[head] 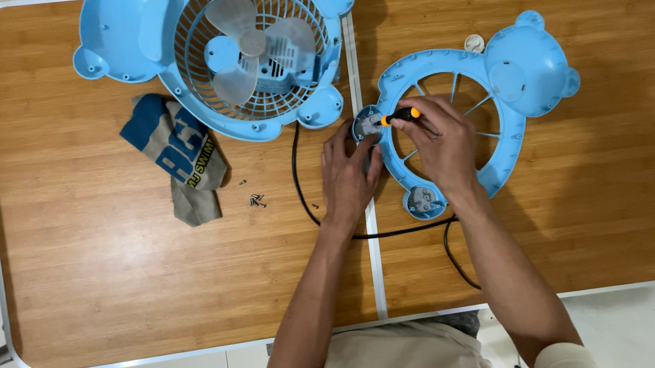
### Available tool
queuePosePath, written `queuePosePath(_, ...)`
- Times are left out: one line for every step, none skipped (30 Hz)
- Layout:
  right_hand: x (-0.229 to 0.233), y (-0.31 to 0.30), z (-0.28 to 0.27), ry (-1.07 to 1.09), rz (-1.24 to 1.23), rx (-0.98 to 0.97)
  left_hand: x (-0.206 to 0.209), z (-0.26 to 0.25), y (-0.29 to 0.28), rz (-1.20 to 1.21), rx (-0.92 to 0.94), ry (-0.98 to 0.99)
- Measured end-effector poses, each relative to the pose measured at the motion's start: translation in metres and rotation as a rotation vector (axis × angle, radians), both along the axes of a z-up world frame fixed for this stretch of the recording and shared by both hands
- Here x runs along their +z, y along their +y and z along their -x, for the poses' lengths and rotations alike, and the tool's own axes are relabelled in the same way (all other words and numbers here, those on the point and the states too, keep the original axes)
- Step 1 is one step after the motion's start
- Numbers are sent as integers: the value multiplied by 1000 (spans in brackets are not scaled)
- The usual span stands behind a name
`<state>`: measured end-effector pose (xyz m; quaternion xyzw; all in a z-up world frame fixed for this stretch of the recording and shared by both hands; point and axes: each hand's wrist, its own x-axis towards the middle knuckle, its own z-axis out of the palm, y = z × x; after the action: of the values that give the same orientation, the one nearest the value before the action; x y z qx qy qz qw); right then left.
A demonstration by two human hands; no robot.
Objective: The person disassembles a blue bear-shaped electric fan on a wooden table. They remove the front grille, unscrew and detach the fan blades, and then remove the motor housing using a screwdriver. The parts are placed on the table as they are removed.
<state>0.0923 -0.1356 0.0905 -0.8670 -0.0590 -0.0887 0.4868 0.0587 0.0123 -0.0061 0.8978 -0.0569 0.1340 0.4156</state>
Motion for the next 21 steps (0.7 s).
queuePosePath(1, 0, 0, -12, 3, 6, 0, -1, 0, 4, 4, -4)
queuePosePath(1, 1, -1, -21, 14, 3, 0, -1, 0, 3, 2, 0)
queuePosePath(2, 1, -1, -27, 26, 1, 0, -1, 0, 2, 0, 6)
queuePosePath(3, 1, -2, -33, 38, -1, 1, -1, 0, 2, -1, 12)
queuePosePath(3, 1, -2, -23, 37, -4, 1, -1, 0, 0, -2, 8)
queuePosePath(2, 2, -2, -14, 36, -6, 2, 0, 0, -2, -4, 3)
queuePosePath(2, 2, -2, -3, 35, -8, 2, 0, 0, -3, -4, 0)
queuePosePath(2, 2, -2, -17, 41, 0, 2, 0, 0, -7, -3, 4)
queuePosePath(3, 2, -2, -31, 48, 8, 3, 0, 0, -10, -3, 7)
queuePosePath(3, 2, -2, -44, 55, 17, 3, 0, 0, -13, -3, 11)
queuePosePath(4, 2, -1, -47, 70, 19, 2, 0, 0, -13, -2, 12)
queuePosePath(5, 2, -1, -49, 85, 22, 2, 0, -1, -13, -2, 13)
queuePosePath(5, 3, -1, -51, 99, 24, 1, 0, -1, -13, -2, 13)
queuePosePath(7, 3, -2, -59, 98, 45, 0, 0, -1, -14, -1, 8)
queuePosePath(8, 3, -3, -68, 97, 64, -1, 0, -1, -15, -1, 2)
queuePosePath(9, 3, -4, -76, 96, 83, -1, 0, -1, -16, 0, -4)
queuePosePath(11, 3, -5, -66, 140, 84, -2, 0, -1, -18, -2, -8)
queuePosePath(12, 4, -6, -56, 184, 85, -2, 0, -1, -20, -4, -11)
queuePosePath(13, 5, -7, -46, 227, 86, -1, 0, -1, -23, -7, -15)
queuePosePath(13, 8, -7, -47, 212, 102, -1, 1, 0, -24, -8, -10)
queuePosePath(12, 12, -7, -48, 197, 119, 0, 0, 0, -25, -8, -7)
